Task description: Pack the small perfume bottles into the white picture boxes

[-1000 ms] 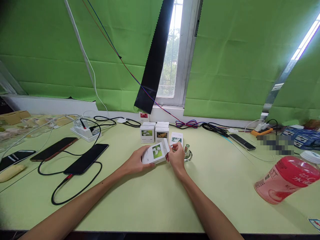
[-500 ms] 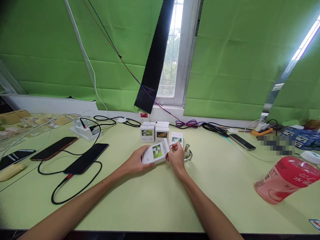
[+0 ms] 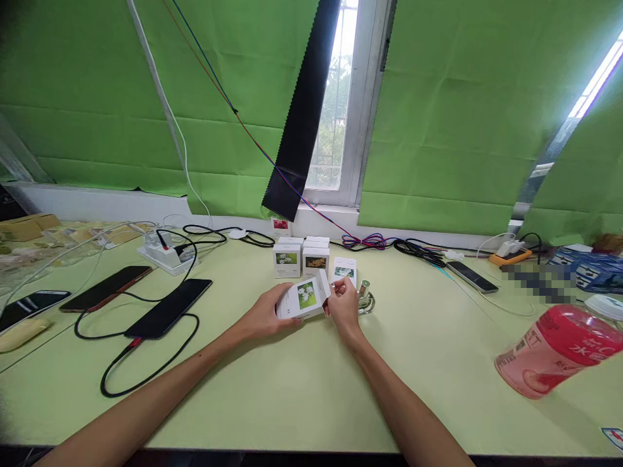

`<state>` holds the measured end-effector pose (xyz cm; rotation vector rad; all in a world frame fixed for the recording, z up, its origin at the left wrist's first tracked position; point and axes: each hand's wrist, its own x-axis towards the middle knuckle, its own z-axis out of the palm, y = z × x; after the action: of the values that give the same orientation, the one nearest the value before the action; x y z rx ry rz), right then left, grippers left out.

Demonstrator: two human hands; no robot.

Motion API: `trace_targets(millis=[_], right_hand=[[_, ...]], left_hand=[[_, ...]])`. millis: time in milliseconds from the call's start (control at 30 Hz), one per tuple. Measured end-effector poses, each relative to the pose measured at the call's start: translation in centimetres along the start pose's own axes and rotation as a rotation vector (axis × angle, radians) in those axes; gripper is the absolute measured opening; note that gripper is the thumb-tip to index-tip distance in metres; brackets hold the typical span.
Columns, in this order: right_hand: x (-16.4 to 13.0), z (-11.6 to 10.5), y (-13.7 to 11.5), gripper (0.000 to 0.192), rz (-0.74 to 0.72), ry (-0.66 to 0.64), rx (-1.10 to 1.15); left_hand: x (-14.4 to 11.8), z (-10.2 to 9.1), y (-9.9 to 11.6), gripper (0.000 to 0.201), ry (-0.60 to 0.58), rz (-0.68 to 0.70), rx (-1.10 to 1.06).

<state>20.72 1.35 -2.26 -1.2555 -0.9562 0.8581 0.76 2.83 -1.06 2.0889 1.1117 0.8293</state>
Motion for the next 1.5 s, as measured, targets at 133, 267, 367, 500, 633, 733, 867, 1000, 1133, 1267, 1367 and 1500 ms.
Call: trace_targets(millis=[133, 267, 367, 500, 633, 733, 867, 1000, 1133, 1267, 1367, 1500], right_hand=[[0.1, 0.1, 0.1, 0.023, 0.035, 0.017, 0.008], [0.2, 0.1, 0.2, 0.024, 0.046, 0.02, 0.01], [0.2, 0.1, 0.2, 0.026, 0.052, 0.014, 0.022], [0.2, 0.1, 0.2, 0.027, 0.056, 0.011, 0.027], [0.3, 0.2, 0.5, 0.025, 0.057, 0.019, 0.024], [0.4, 0.2, 0.6, 0.024, 0.057, 0.021, 0.023], [0.5, 0.1, 0.7, 0.023, 0.057, 0.024, 0.017], [0.4, 0.1, 0.7, 0.023, 0.064, 0.025, 0.007], [0.3, 0.1, 0.5, 0.022, 0.077, 0.019, -0.001], [0.2, 0.1, 0.3, 0.023, 0.085, 0.01, -0.003], [0.1, 0.1, 0.2, 0.022, 0.088, 0.007, -0.003], [0.1, 0.1, 0.1, 0.022, 0.083, 0.003, 0.003]], left_hand=[[0.0, 0.1, -0.2, 0.069, 0.004, 0.006, 0.017], [0.1, 0.2, -0.5, 0.069, 0.006, 0.005, 0.043], [0.2, 0.2, -0.7, 0.069, 0.002, 0.008, 0.046], [0.2, 0.2, -0.9, 0.069, 0.004, 0.009, 0.05], [0.2, 0.2, -1.0, 0.069, 0.005, 0.009, 0.07], [0.2, 0.3, -1.0, 0.07, 0.006, 0.009, 0.065], [0.1, 0.3, -0.8, 0.071, 0.021, 0.01, 0.057], [0.1, 0.2, -0.7, 0.07, 0.017, 0.012, 0.053], [0.1, 0.2, -0.7, 0.069, 0.016, 0.008, 0.057], [0.1, 0.3, -0.9, 0.068, 0.018, 0.01, 0.04], [0.2, 0.3, -0.9, 0.069, 0.016, 0.011, 0.028], [0.1, 0.3, -0.9, 0.068, 0.005, 0.009, 0.011]])
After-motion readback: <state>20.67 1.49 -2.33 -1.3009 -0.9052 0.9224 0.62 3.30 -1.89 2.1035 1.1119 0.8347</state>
